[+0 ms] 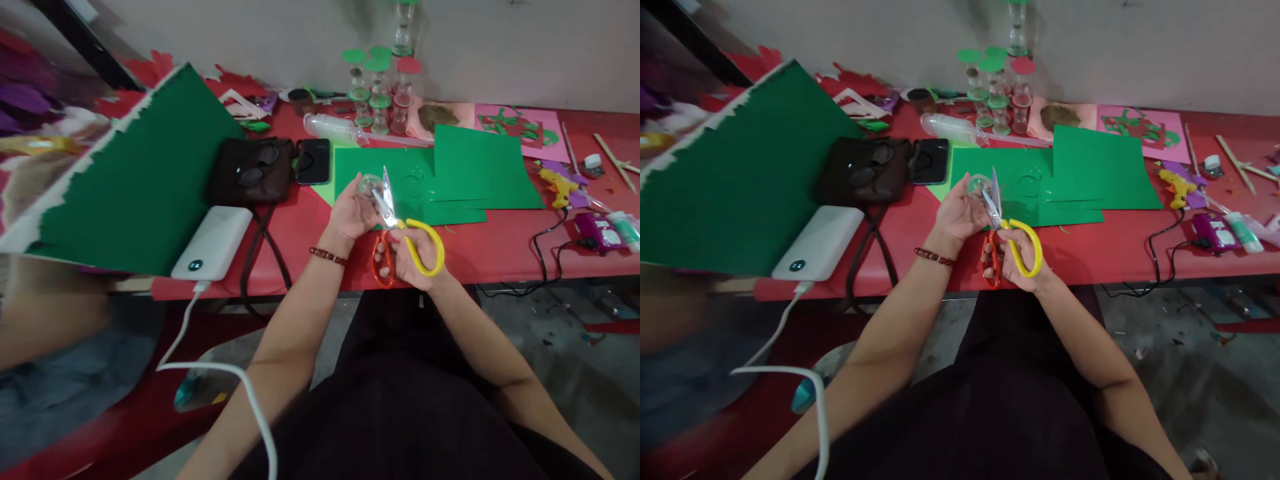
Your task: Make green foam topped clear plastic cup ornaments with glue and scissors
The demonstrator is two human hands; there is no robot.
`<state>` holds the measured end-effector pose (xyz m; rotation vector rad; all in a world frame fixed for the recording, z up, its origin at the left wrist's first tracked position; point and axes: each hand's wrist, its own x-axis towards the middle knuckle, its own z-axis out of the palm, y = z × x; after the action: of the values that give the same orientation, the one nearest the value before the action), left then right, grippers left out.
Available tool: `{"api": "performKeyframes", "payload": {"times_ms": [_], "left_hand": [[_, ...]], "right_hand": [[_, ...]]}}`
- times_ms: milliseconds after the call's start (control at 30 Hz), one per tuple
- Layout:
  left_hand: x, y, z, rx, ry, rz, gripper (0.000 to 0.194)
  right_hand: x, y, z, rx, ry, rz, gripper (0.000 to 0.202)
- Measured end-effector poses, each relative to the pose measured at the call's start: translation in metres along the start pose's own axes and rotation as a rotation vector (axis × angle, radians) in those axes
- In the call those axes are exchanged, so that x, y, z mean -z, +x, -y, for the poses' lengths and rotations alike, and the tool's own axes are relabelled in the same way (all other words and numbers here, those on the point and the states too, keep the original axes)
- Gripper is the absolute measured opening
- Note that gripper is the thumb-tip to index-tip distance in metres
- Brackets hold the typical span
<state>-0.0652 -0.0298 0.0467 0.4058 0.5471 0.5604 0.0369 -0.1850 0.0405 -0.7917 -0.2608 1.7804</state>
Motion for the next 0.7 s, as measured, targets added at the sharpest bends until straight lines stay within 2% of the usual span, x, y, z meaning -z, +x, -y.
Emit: {"api": "performKeyframes", "payload": {"times_ms": [167,300,400,567,700], "left_hand": [[0.005,0.012,-0.008,-0.023,0.016,0.070,0.060],[0.012,0.026,-0.016,0.013,0.057,0.008,0.064],[0.016,0.034,-0.020,0.018,0.056,-0.018,0.064],[0.017,0.034,-0.022,0.017,0.007,-0.016,0.057],[0.013,0.031,-0.022,0.035,-0.042,-0.057,0.048]], "right_hand": [[0.003,0.020,-0.014,0.112,-0.065,-0.008,0.022],[0.002,0.034,-0.012,0.171,-0.094,-0.076,0.031],[0.003,0.036,-0.008,0.199,-0.143,-0.066,0.035],[0.007,0.031,0.001,0.161,-0.212,0.027,0.048],[0.003,0.026,0.007,0.073,-0.162,0.073,0.050]]}}
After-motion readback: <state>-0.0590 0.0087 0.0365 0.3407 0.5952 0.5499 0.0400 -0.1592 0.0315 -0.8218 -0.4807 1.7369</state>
